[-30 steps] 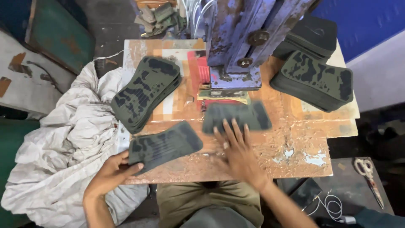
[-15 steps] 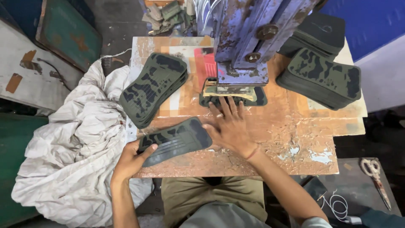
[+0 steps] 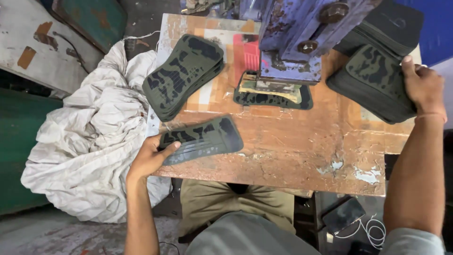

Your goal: Operate a manual press machine to process pre-cut material pieces.

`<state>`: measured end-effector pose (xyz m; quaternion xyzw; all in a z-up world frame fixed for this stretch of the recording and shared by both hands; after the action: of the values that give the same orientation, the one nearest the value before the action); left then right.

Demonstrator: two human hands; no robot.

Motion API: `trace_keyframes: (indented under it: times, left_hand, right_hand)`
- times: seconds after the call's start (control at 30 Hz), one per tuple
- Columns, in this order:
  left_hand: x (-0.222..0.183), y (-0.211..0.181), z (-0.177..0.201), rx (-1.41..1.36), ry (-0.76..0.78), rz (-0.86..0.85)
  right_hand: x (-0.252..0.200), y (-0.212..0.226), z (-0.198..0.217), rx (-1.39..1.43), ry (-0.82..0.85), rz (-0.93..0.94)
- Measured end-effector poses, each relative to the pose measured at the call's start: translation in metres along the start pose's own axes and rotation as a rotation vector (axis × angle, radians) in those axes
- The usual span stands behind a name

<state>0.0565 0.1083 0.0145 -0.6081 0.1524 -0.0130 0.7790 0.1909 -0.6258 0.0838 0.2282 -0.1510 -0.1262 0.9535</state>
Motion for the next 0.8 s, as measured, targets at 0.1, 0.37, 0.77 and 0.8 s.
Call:
trace_keyframes:
  times: [0.1,0.37,0.77,0.8]
  left_hand:
    - [-0.002,0.004,-0.003,-0.010,-0.029,0.006]
    - [-0.004,-0.019,-0.006,0.022,-0.114,-0.128]
    - [0.095,-0.096,0.025,0.173,-0.505,-0.608]
    - [0.092,-0.104,0.022,0.203,-0.529,-0.338]
  right_hand:
    - [-0.020,0.006,0.004,-0.107,0.039,-0.001]
    - [-0.133,-0.024,0.001,-0.218,-0.143,0.009]
    - [-0.160,0.136,0.033,-0.532,-0.249,0.310]
    - [-0.159,0.124,0.026,-0.397,-0.157,0.326]
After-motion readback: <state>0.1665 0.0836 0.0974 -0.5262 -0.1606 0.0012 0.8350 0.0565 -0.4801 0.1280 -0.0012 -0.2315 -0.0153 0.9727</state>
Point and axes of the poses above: each hand's wrist, its own x-axis towards the middle knuckle, its own z-axis out of the back of the hand, y = z × x, the point moved 2 cm from there along x, towards the middle knuckle, and after that the axes turned 3 degrees about y, right-handed, at the moved point
